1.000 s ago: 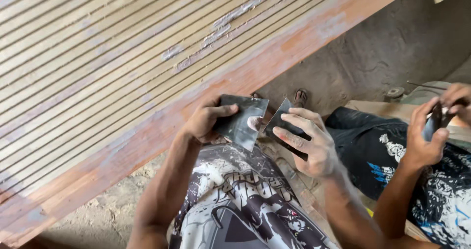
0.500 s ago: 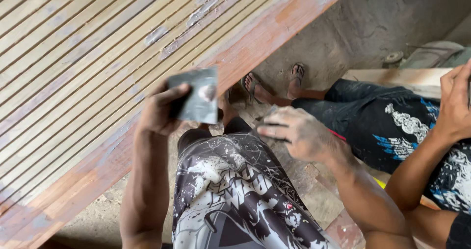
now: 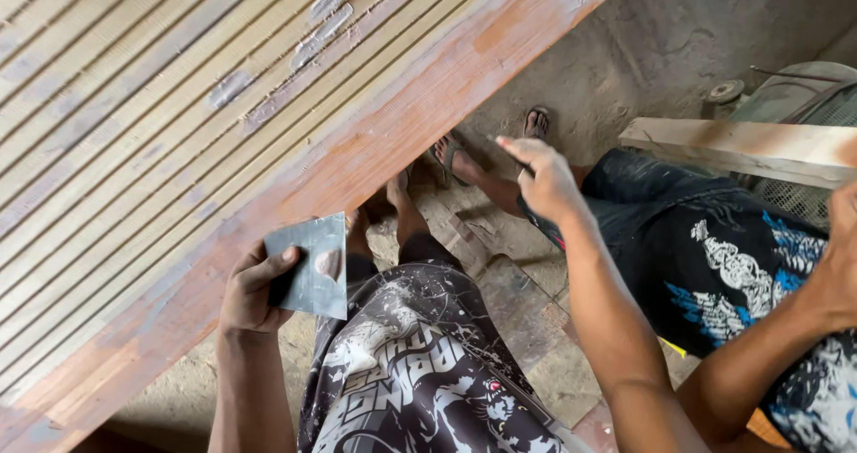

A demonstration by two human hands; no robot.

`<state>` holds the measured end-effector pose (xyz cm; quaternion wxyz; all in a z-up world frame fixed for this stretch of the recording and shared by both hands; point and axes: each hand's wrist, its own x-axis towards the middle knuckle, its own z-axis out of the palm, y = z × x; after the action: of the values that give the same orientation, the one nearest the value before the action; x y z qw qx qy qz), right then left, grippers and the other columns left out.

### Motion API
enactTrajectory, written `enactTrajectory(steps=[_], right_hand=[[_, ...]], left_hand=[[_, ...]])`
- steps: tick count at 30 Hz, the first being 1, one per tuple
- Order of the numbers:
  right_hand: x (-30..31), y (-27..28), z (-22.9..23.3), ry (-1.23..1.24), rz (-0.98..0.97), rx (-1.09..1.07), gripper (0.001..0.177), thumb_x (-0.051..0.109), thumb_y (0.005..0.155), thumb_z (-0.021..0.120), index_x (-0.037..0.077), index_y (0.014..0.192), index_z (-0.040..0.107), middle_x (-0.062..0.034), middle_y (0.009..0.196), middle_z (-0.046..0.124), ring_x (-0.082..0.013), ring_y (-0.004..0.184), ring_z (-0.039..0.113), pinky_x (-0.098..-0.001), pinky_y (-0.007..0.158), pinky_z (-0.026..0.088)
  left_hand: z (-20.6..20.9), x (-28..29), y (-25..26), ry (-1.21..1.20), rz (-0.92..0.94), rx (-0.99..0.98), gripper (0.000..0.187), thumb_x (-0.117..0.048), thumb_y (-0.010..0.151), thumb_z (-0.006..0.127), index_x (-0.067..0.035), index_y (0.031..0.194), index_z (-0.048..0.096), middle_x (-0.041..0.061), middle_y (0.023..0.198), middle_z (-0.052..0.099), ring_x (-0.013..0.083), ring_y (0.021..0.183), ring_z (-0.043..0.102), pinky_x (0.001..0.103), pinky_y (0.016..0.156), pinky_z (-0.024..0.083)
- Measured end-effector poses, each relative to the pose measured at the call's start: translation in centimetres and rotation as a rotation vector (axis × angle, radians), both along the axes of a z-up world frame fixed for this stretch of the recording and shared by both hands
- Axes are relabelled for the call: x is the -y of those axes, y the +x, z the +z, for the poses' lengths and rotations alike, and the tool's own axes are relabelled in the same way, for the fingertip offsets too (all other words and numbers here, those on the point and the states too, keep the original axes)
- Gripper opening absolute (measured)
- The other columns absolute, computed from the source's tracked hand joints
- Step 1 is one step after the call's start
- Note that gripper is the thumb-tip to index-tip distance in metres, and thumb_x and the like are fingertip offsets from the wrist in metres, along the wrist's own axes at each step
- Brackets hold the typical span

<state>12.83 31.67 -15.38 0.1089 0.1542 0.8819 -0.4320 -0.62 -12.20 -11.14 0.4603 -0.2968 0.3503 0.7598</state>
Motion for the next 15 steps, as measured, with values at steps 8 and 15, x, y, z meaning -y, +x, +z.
enactTrajectory(steps=[8,15], right_hand=[[-11.5,-10.6,-5.9,-0.030,-0.440,0.364,0.037,0.012,0.097,0.059,0.005,0.133,0.062,-0.0199,0.128,0.066,-0.0346,0.098,0.073,-0.0413,0.062,0.060],[-13.4,-18.1,-7.7,0.094,-0.383,0.551,0.047,0.004,0.088,0.050,0.007,0.133,0.065,-0.0220,0.127,0.064,-0.0393,0.093,0.074,-0.0392,0.057,0.061]], left_hand=[[-1.0,-3.9,2.5,-0.157,0.097,0.059,0.047,-0.005,0.090,0.067,0.011,0.134,0.056,0.019,0.117,0.071,0.0271,0.103,0.071,0.038,0.090,0.059],[-0.2,-6.2,2.5,-0.081,0.142,-0.010,0.046,-0.005,0.094,0.067,0.014,0.134,0.056,0.023,0.117,0.070,0.0302,0.103,0.072,0.038,0.089,0.060]])
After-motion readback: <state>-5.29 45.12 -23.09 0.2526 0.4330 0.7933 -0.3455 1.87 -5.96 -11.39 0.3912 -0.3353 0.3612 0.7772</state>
